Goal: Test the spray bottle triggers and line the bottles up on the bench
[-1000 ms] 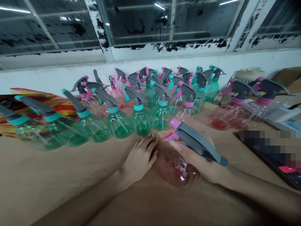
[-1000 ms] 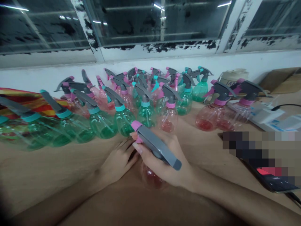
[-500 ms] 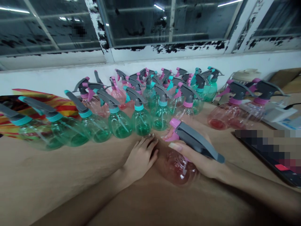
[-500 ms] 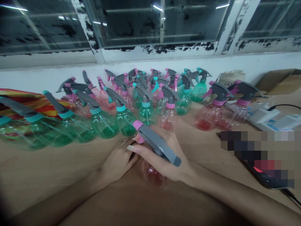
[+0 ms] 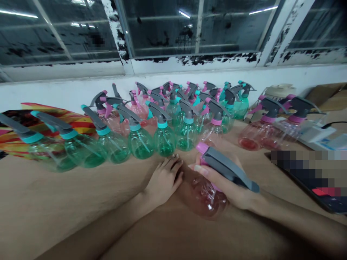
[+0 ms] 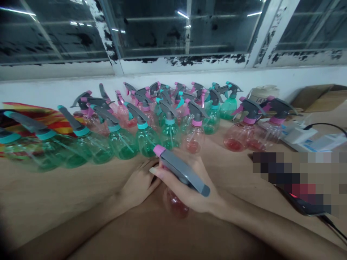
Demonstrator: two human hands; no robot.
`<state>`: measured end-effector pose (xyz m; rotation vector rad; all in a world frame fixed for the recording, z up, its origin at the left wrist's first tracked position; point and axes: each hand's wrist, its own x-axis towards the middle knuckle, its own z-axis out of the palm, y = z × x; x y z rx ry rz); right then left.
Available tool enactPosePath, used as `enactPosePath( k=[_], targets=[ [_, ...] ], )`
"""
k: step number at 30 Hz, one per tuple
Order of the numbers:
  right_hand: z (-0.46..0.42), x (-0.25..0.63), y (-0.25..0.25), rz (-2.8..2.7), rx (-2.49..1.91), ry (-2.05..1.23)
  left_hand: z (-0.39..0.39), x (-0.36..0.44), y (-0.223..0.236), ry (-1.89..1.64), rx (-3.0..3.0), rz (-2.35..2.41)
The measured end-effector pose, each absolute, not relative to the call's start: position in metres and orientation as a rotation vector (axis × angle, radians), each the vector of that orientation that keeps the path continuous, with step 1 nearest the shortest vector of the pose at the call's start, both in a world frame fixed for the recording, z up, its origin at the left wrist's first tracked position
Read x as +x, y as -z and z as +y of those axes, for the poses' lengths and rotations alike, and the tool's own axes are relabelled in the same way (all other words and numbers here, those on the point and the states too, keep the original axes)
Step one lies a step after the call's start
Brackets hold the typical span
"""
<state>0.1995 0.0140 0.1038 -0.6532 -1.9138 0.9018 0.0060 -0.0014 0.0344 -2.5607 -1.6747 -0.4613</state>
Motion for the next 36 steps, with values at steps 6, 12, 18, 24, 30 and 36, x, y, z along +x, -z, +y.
enactPosePath(
  k=[6,12,18,24,30,36],
  targets=[
    [0.0132,0.2001,-0.1026,-1.880,-0.658,-0.931,-0.0009,0.0061,-0.0337,0.455,-2.567,-1.675],
    [0.0118,0.1998,-0.1007,-1.818,-0.639,-0.996,-0.0010,0.0060,-0.0322,0.472,-2.563,-1.666],
    [0.0105,0.1985,-0.1032,-1.842,-0.667,-0.944,-0.0010,0.0061,-0.0315,0.484,-2.556,-1.668],
    [0.0129,0.1989,-0.1027,-1.873,-0.664,-0.973,-0.0013,0.0064,-0.0325,0.473,-2.564,-1.667],
    [0.0155,0.1944,-0.1007,-1.827,-0.725,-0.900,-0.0012,0.0059,-0.0289,0.487,-2.547,-1.669],
    [0.0135,0.1936,-0.1021,-1.825,-0.769,-0.837,-0.0007,0.0056,-0.0280,0.479,-2.546,-1.675]
  ],
)
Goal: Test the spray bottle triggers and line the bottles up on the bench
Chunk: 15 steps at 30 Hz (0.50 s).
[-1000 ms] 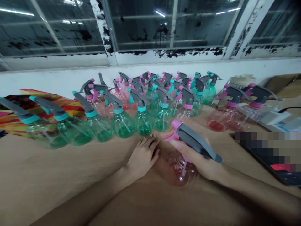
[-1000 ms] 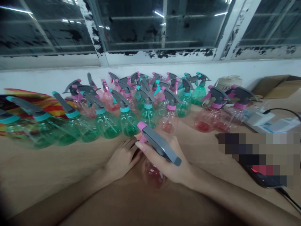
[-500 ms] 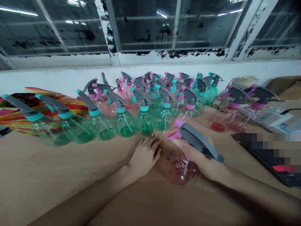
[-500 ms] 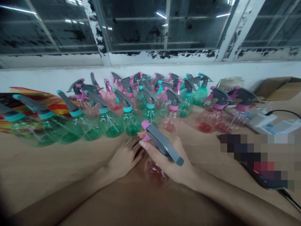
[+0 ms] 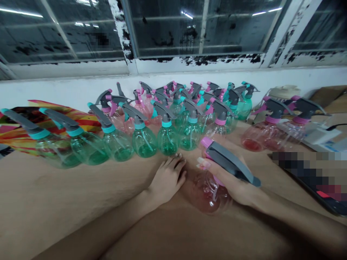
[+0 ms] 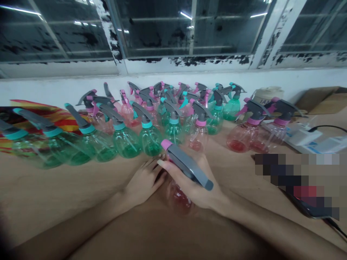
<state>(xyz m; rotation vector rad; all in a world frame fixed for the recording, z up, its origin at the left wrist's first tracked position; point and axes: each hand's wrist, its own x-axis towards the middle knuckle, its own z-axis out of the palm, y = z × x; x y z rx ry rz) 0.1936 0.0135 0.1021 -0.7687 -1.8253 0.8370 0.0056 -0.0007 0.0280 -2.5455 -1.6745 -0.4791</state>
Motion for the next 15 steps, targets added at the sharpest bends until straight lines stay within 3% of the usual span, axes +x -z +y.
enactPosePath(
  k=[15],
  targets=[
    [0.0149,0.1957,-0.1039,-1.746,-0.678,-1.090,-0.0005,0.0069,-0.0306,0.468,-2.569,-1.680]
  ],
)
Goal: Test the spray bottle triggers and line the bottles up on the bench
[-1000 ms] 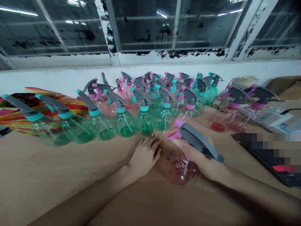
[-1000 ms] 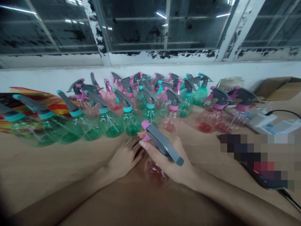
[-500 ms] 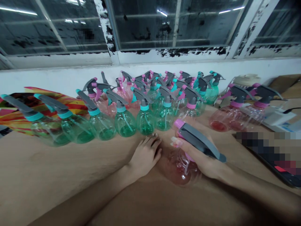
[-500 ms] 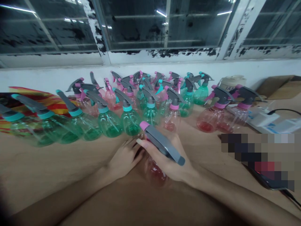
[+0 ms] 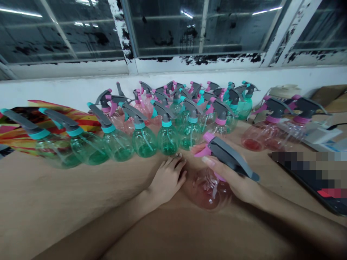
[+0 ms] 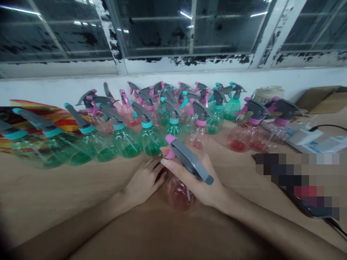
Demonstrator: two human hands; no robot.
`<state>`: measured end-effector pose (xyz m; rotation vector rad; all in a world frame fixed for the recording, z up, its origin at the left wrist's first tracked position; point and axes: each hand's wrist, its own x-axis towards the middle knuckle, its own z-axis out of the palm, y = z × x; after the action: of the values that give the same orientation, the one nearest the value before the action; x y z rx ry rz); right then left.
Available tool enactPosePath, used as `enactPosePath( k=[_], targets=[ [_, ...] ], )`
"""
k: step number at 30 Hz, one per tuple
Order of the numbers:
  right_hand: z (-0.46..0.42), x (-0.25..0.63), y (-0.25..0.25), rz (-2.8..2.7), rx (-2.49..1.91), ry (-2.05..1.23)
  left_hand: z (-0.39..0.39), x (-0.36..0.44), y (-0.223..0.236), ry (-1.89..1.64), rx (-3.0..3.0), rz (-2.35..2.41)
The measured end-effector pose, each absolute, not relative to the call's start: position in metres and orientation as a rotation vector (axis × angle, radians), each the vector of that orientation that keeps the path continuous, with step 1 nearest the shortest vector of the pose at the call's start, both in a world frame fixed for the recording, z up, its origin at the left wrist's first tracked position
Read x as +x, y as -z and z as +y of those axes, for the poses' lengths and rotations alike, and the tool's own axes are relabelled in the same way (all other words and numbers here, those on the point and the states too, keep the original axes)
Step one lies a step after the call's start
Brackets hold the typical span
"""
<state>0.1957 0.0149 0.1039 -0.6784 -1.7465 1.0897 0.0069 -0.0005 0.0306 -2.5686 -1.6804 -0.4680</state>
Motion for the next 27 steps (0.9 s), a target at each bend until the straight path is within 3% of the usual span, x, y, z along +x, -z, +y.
enactPosePath(
  k=[27],
  targets=[
    [0.0181,0.1946,-0.1020,-1.838,-0.733,-0.852,-0.0008,0.0062,-0.0328,0.476,-2.567,-1.676]
  ],
)
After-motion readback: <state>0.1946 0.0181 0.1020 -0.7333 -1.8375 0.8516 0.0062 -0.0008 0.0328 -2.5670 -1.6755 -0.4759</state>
